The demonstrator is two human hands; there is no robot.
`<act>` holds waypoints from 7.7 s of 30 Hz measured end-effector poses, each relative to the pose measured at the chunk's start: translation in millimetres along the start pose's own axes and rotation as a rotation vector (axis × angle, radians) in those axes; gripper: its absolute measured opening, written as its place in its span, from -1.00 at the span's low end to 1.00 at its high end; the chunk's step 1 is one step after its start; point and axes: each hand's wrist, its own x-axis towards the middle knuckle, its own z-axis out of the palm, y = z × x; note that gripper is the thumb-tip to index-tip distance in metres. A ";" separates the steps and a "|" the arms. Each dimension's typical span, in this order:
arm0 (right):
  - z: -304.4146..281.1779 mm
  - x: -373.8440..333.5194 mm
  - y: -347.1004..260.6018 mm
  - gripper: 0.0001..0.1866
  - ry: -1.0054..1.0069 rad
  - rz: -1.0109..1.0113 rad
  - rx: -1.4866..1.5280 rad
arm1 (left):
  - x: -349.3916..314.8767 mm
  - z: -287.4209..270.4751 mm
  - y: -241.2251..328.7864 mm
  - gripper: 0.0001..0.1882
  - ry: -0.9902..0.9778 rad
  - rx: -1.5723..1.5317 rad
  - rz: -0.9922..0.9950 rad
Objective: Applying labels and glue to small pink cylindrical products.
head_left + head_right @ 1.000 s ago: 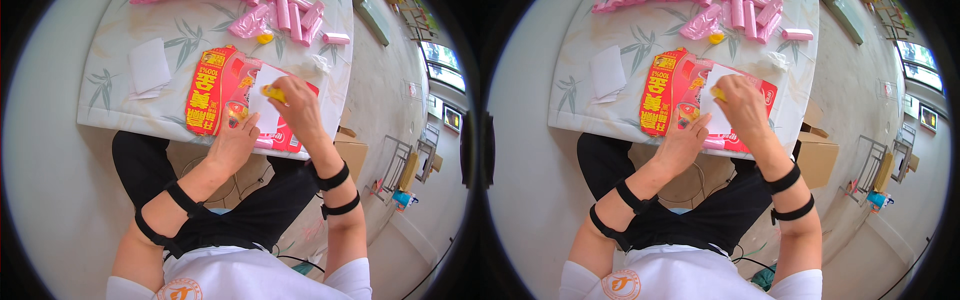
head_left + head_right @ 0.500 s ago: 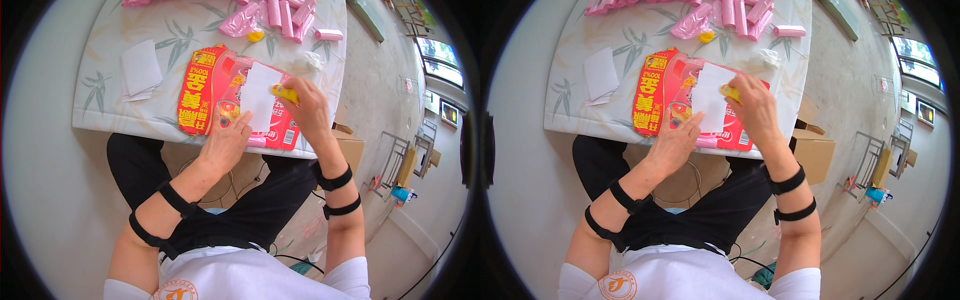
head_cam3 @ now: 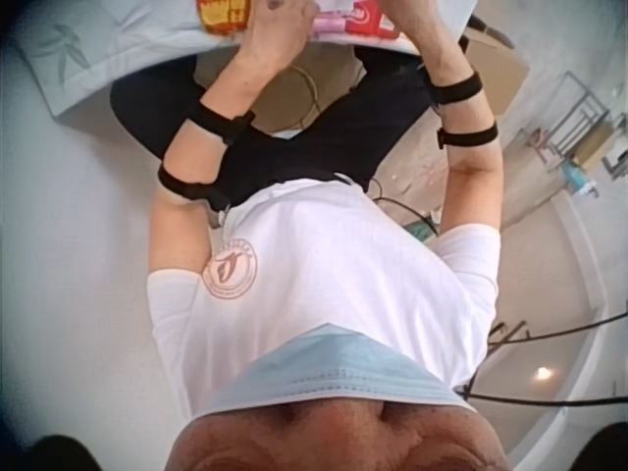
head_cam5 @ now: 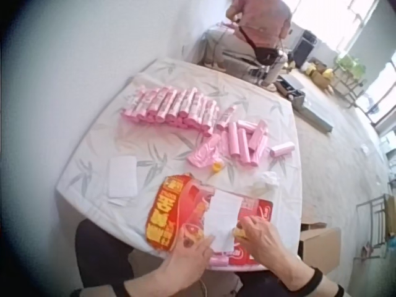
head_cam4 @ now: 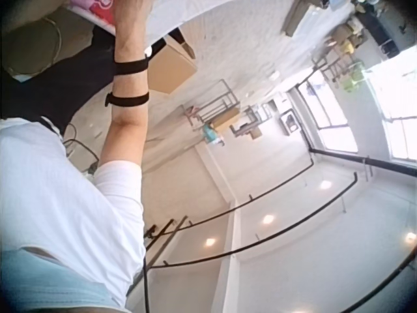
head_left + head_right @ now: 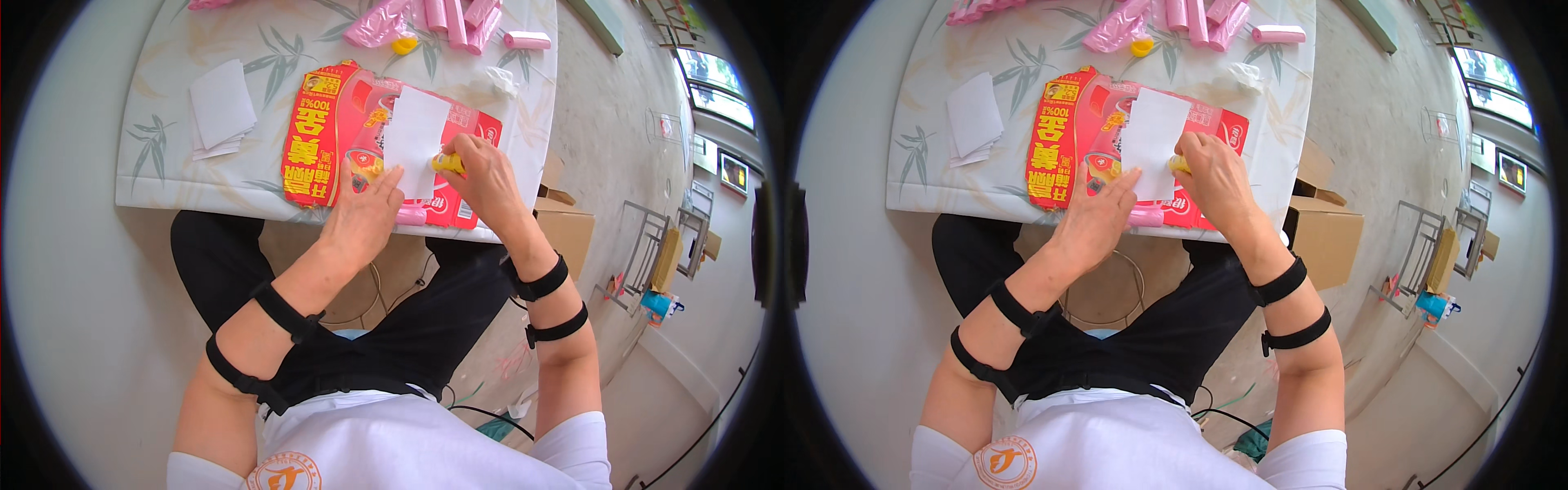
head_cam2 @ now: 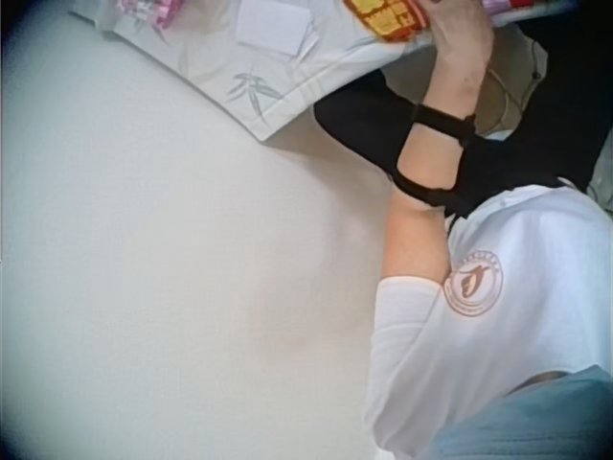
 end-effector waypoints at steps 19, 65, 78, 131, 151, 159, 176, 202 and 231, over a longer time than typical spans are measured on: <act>6.9 12.8 -21.5 -0.68 0.191 -0.110 -0.021 | 1.7 -8.8 -1.9 -0.67 -0.136 -0.009 0.010; 4.2 35.1 3.8 -0.71 0.072 0.042 -0.040 | -2.8 0.3 -2.7 -0.72 -0.041 -0.021 0.000; 5.9 -64.1 16.0 -0.53 0.543 0.407 2.150 | 2.3 -12.4 -6.3 -0.50 -0.174 0.051 0.041; 25.7 86.0 45.5 -0.66 0.592 0.234 0.666 | 1.9 -11.7 1.4 -0.47 -0.179 0.247 0.086; 27.3 -8.7 21.3 -0.34 0.458 0.472 0.739 | 5.6 -8.3 -4.6 -0.53 -0.179 0.186 0.111; 56.9 -84.8 -29.4 -0.12 0.297 0.092 0.294 | 3.0 -17.1 -0.5 -0.49 -0.177 0.202 0.111; 83.0 -103.4 -39.9 -0.66 0.478 -0.027 0.328 | -14.6 -20.9 13.0 -0.71 -0.065 0.063 0.159; 48.0 -117.9 5.7 -0.73 0.476 0.173 0.420 | 7.9 -4.8 -7.1 -0.58 0.300 -0.044 0.072; 67.7 -67.0 17.8 -0.76 0.418 0.093 0.552 | 11.2 -7.3 -19.6 -0.69 0.267 -0.534 -0.109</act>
